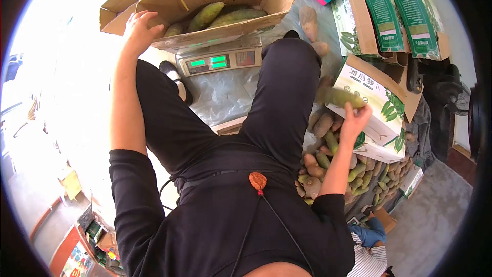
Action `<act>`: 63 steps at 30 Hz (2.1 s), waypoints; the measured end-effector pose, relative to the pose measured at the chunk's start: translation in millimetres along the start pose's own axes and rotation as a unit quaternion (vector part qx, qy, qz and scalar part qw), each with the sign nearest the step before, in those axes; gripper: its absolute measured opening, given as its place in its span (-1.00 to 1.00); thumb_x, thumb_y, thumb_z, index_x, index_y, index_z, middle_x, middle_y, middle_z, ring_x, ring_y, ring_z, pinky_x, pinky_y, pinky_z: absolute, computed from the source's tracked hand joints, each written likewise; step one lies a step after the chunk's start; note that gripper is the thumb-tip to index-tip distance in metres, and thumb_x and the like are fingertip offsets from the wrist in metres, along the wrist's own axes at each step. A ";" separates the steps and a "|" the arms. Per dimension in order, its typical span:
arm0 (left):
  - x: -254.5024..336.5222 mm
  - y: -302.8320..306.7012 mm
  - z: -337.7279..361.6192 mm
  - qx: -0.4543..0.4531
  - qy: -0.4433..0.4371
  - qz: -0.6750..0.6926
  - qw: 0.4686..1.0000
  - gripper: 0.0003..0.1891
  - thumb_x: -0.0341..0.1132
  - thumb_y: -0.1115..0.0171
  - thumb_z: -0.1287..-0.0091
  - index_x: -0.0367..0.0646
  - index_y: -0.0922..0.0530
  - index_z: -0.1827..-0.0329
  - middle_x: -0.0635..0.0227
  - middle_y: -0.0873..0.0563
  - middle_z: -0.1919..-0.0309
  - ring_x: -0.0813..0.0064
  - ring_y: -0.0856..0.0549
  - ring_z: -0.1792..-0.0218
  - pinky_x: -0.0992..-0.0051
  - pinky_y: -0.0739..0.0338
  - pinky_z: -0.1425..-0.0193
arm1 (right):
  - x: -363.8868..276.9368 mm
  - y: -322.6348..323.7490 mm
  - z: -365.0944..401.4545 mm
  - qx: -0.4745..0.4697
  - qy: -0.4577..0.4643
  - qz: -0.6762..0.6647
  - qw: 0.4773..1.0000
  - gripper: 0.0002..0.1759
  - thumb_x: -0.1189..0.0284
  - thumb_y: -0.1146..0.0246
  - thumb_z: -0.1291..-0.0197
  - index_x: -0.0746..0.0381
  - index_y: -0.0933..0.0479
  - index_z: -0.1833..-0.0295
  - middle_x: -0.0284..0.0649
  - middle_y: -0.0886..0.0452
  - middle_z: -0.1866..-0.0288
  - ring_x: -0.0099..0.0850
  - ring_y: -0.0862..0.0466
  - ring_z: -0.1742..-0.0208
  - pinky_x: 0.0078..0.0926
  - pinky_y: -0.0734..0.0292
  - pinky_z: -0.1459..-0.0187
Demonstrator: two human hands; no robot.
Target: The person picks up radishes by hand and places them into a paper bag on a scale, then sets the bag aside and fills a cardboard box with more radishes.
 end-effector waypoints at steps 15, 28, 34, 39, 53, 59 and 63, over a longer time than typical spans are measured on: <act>-12.5 -1.0 -1.7 0.008 -0.029 -0.002 1.000 -0.57 -0.16 -0.30 -0.08 -0.09 -0.56 -0.03 0.18 -0.55 -0.07 0.20 -0.43 -0.17 0.30 -0.29 -0.27 | -185.8 -154.9 -88.7 -0.263 -0.012 -0.338 0.903 -0.61 0.52 -0.26 -0.05 0.29 -0.39 -0.03 -0.18 -0.55 0.17 -0.34 -0.60 0.16 -0.43 -0.51 0.13; -23.2 -2.0 -7.0 -0.057 -0.035 0.116 0.991 -0.58 -0.20 -0.22 -0.18 -0.15 -0.51 -0.10 0.18 -0.54 -0.07 0.32 -0.51 -0.10 0.38 -0.41 -0.14 | 157.3 -12.5 71.7 -0.185 -0.229 0.128 0.947 -0.78 0.46 -0.25 -0.10 0.27 -0.50 0.12 -0.32 -0.58 0.36 -0.55 -0.56 0.41 -0.58 -0.44 0.45; -41.1 -11.6 -20.4 -0.085 -0.005 0.114 0.990 -0.55 -0.19 -0.22 -0.19 -0.16 -0.49 -0.13 0.18 -0.53 -0.10 0.30 -0.54 -0.07 0.39 -0.42 -0.12 | 318.4 29.9 224.9 -0.283 -0.291 0.236 0.883 -0.80 0.51 -0.24 -0.05 0.27 -0.50 0.15 -0.28 -0.58 0.43 -0.48 -0.53 0.52 -0.56 -0.40 0.53; -51.5 -14.6 -27.7 -0.082 -0.039 0.069 0.993 -0.56 -0.21 -0.21 -0.20 -0.16 -0.49 -0.14 0.17 -0.52 -0.11 0.27 -0.50 -0.13 0.37 -0.37 -0.18 | 279.3 39.5 243.8 -0.321 -0.378 0.213 0.842 -0.81 0.49 -0.26 -0.04 0.24 -0.50 0.19 -0.30 -0.58 0.42 -0.46 -0.52 0.54 -0.54 -0.30 0.62; -52.8 -16.2 -24.0 -0.049 -0.036 0.109 0.992 -0.57 -0.29 -0.24 -0.17 -0.24 -0.50 -0.11 0.15 -0.50 -0.11 0.27 -0.47 -0.16 0.34 -0.38 -0.19 | 305.9 199.9 136.2 0.215 -0.451 0.275 0.821 -0.11 0.27 -0.45 0.24 0.39 -0.26 -0.24 0.12 -0.35 -0.23 -0.04 -0.37 -0.25 -0.29 -0.30 -0.25; -21.3 -10.6 -11.2 0.010 -0.044 0.008 0.999 -0.60 -0.30 -0.26 -0.13 -0.19 -0.52 -0.06 0.16 -0.55 -0.04 0.26 -0.50 -0.10 0.36 -0.37 -0.19 | 250.8 177.0 112.0 0.170 -0.569 0.122 0.795 -0.26 0.34 -0.36 0.05 0.13 -0.22 -0.27 -0.21 -0.34 -0.21 -0.25 -0.38 -0.10 -0.26 -0.43 0.16; -16.6 -10.8 -11.7 0.025 -0.030 -0.001 0.999 -0.59 -0.25 -0.28 -0.10 -0.19 -0.54 -0.03 0.14 -0.54 -0.05 0.23 -0.49 -0.12 0.35 -0.33 -0.22 | 282.7 183.7 120.9 0.176 -0.637 0.080 0.746 -0.48 0.33 -0.35 -0.01 0.10 -0.38 -0.11 -0.25 -0.34 -0.19 -0.28 -0.36 -0.07 -0.34 -0.44 0.17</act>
Point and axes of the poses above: each hand's wrist, its own z-axis away from the middle knuckle, its own y-axis out of the back of the hand, x = y × z, the point moved 1 cm from there along -z, towards the middle knuckle
